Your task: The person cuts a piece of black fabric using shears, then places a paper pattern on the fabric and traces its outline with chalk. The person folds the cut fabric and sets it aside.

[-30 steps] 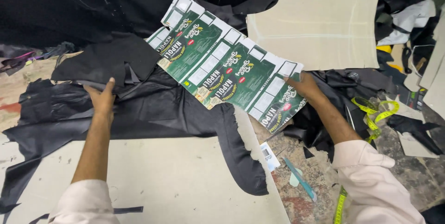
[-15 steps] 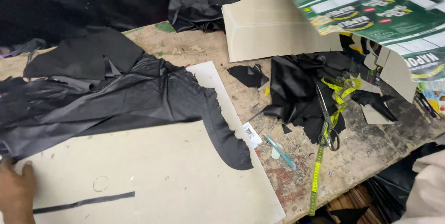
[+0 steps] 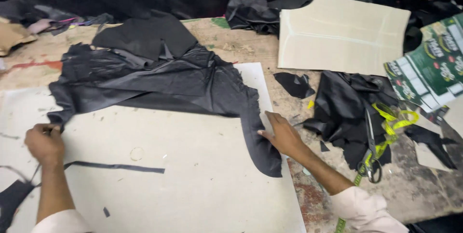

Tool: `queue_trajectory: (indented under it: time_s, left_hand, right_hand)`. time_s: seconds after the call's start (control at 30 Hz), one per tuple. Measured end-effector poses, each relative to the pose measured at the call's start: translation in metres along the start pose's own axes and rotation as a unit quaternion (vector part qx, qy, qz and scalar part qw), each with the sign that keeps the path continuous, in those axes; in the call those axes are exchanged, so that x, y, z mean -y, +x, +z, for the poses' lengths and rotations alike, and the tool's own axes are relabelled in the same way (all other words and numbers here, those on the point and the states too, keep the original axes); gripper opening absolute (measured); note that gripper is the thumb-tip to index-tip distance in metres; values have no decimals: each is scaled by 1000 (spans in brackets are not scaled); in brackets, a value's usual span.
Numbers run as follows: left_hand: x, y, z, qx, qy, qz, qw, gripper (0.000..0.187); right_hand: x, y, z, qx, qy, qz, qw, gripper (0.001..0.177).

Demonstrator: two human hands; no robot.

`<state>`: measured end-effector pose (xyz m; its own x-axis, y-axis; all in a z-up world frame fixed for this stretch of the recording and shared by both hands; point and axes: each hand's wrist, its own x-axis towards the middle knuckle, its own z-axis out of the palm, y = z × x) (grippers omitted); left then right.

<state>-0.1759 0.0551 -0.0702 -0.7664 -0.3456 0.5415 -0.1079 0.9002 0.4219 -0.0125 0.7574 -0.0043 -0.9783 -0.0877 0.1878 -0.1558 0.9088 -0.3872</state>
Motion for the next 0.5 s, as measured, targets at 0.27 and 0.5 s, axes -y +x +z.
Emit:
queue_trajectory:
  time_s: [0.27, 0.5]
  left_hand:
    - [28, -3, 0, 20, 141, -106, 984, 30]
    - [42, -11, -21, -66, 93, -5, 993, 10]
  right_hand:
    - [55, 26, 13, 84, 42, 158, 983, 76]
    - [28, -5, 25, 67, 83, 150, 983, 87]
